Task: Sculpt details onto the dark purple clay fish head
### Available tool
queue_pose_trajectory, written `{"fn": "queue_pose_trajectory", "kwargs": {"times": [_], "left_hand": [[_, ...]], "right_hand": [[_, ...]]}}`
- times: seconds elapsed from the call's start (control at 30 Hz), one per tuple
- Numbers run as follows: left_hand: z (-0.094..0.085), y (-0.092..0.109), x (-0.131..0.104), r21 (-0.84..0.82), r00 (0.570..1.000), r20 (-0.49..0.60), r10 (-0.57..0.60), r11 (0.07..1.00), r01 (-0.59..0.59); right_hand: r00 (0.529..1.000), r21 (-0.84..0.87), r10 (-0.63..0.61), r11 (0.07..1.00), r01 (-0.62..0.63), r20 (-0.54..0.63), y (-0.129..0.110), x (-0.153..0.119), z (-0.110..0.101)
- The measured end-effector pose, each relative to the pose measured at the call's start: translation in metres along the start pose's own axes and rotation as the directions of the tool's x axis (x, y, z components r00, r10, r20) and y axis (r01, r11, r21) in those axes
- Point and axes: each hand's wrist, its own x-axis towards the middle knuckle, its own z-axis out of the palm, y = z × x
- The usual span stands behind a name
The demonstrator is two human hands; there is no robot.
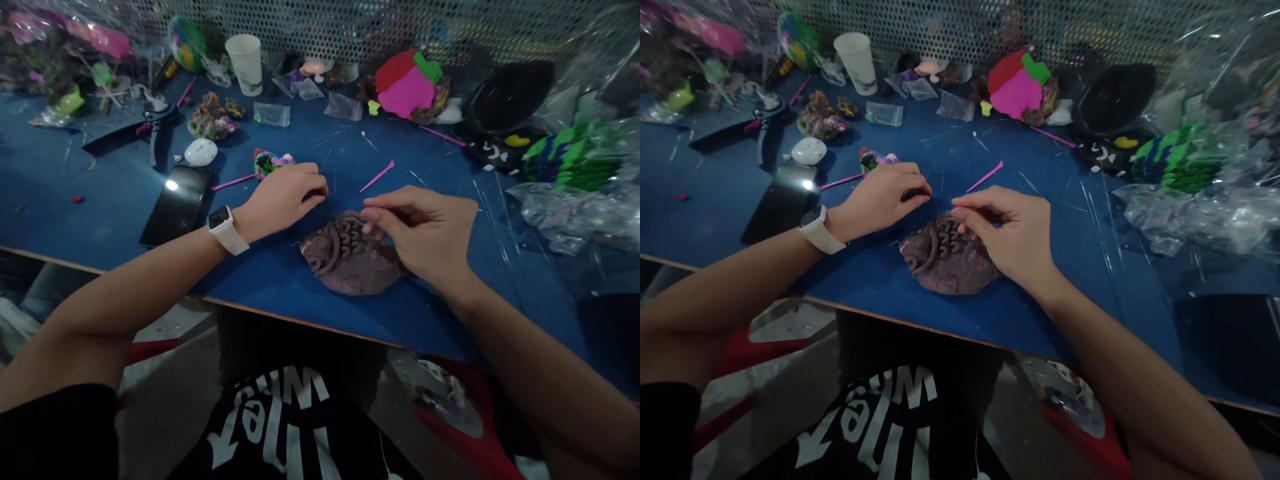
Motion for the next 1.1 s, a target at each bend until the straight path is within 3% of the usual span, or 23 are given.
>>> {"fn": "queue_pose_trajectory", "kwargs": {"times": [0.2,0.63,1.1], "left_hand": [[0.0,0.004,-0.004,0.035,1.0,-0.005,0.019,0.999,-0.019],[0.001,0.016,-0.006,0.016,0.993,-0.067,0.097,0.995,-0.096],[-0.002,0.022,-0.003,-0.053,0.938,-0.217,0.27,0.956,-0.288]], "right_hand": [[0.996,0.013,0.062,0.998,-0.063,0.056,0.002,-0.001,0.001],[0.999,-0.017,0.036,0.999,-0.036,0.037,-0.006,-0.002,-0.003],[0.997,-0.106,0.048,0.993,-0.041,0.068,-0.005,-0.004,-0.001]]}}
